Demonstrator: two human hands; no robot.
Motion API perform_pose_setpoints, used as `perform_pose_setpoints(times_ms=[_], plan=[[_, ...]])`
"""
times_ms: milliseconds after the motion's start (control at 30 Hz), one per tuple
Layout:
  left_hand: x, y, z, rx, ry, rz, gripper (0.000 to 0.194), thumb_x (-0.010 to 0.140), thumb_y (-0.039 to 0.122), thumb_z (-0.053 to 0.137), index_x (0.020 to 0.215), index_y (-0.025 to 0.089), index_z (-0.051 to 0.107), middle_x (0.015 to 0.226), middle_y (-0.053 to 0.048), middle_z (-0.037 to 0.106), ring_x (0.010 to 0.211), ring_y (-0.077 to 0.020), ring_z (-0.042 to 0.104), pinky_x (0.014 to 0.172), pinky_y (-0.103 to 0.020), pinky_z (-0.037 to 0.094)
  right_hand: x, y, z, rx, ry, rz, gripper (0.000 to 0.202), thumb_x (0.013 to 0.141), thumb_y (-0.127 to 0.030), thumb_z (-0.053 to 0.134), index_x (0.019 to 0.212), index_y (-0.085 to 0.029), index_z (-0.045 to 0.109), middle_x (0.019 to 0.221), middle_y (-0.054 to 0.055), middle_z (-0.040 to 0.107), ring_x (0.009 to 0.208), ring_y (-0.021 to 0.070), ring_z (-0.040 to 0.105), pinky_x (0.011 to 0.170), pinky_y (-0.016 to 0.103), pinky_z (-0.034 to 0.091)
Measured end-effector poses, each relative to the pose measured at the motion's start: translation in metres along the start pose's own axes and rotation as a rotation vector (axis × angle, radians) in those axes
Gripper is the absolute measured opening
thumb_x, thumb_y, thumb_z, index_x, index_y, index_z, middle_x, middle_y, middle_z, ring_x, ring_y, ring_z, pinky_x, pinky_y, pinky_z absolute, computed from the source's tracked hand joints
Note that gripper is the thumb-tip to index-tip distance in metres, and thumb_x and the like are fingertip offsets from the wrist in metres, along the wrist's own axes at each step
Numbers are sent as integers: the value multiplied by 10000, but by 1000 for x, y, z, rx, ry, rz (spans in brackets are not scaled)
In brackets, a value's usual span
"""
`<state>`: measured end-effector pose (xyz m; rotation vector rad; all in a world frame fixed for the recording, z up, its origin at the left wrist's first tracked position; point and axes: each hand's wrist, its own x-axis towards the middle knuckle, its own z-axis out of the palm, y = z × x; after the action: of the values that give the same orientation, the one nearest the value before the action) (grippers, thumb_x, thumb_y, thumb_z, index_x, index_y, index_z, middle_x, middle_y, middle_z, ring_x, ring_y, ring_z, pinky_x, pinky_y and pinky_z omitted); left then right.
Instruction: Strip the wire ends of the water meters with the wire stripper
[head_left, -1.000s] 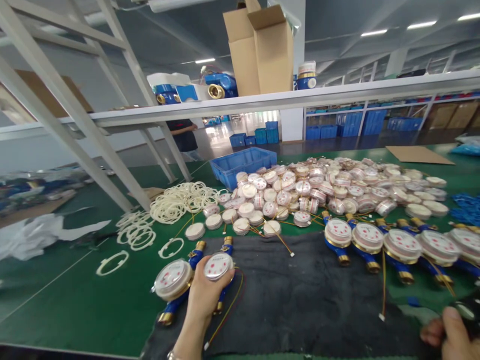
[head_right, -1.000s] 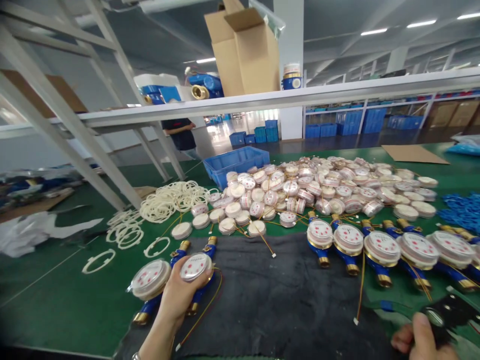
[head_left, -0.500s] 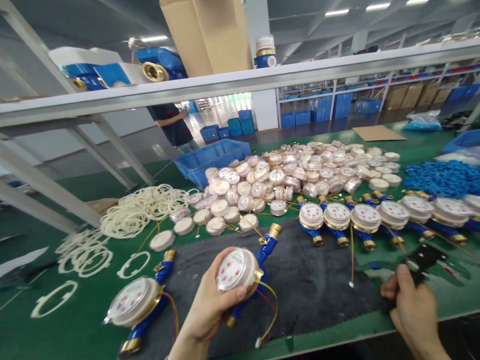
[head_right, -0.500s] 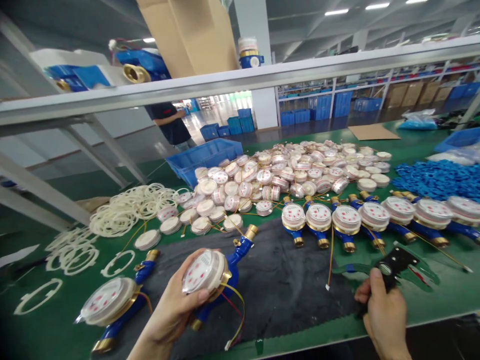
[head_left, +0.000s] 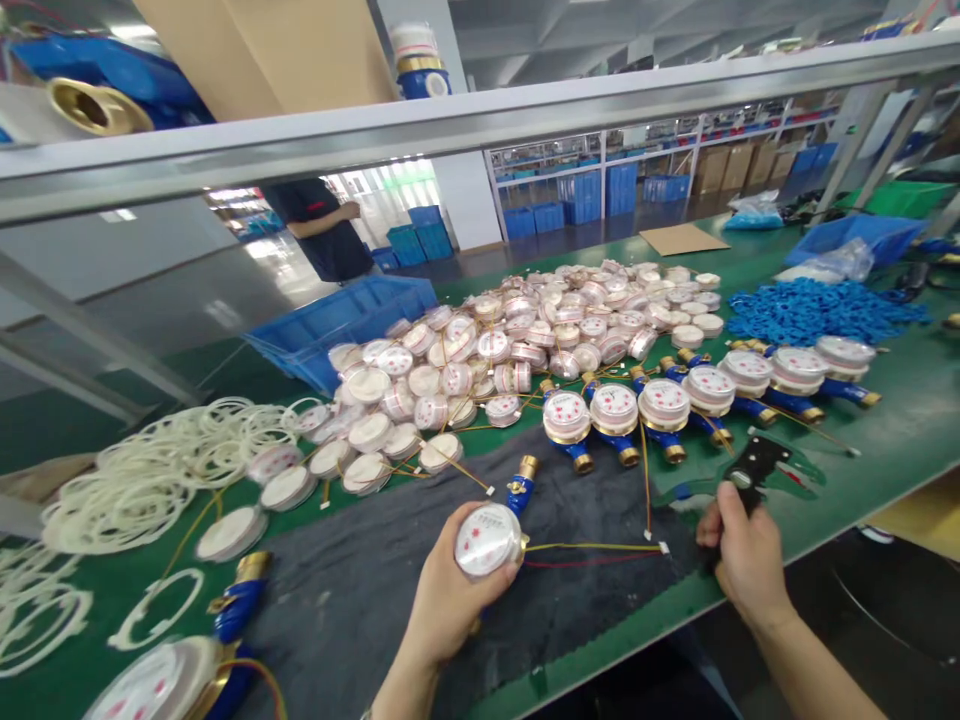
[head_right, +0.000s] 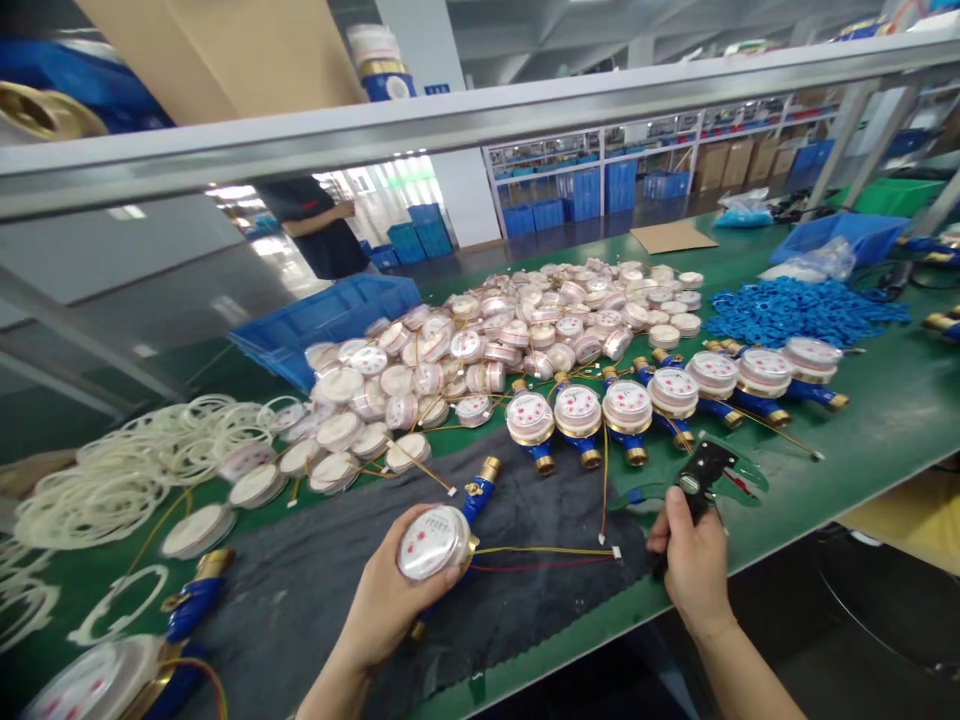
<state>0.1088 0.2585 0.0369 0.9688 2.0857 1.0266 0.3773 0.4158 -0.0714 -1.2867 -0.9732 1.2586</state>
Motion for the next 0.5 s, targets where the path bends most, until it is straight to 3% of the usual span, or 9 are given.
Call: perform_pose_setpoints(times_ms=[200, 333, 500], plan=[[3, -7, -8, 22, -42, 96, 788, 635, 370, 743, 1283, 221, 320, 1289, -114, 449, 1122, -265, 511, 1004, -448, 380, 0, -6, 1, 6, 7, 23, 443, 822, -526, 539, 555, -182, 455, 397, -33, 456, 384, 115, 467, 446, 251, 390], [4, -11, -10, 43, -10, 122, 840, 617, 342, 774, 1302, 248, 297, 1217, -95, 472, 1110, -263, 505, 999, -469, 381, -1, -7, 1, 27, 16, 14, 442, 811, -534, 547, 554, -185, 461, 395, -31, 458, 382, 120, 467, 444, 257, 393], [5, -9, -8, -151, -63, 158, 905, 633, 274, 770, 1346, 248, 214, 1240, -116, 461, 1143, -263, 493, 1019, -453, 367, -1, -9, 1, 10, 10, 28, 452, 808, -549, 539, 553, -183, 471, 397, -23, 468, 391, 127, 481, 449, 258, 402]])
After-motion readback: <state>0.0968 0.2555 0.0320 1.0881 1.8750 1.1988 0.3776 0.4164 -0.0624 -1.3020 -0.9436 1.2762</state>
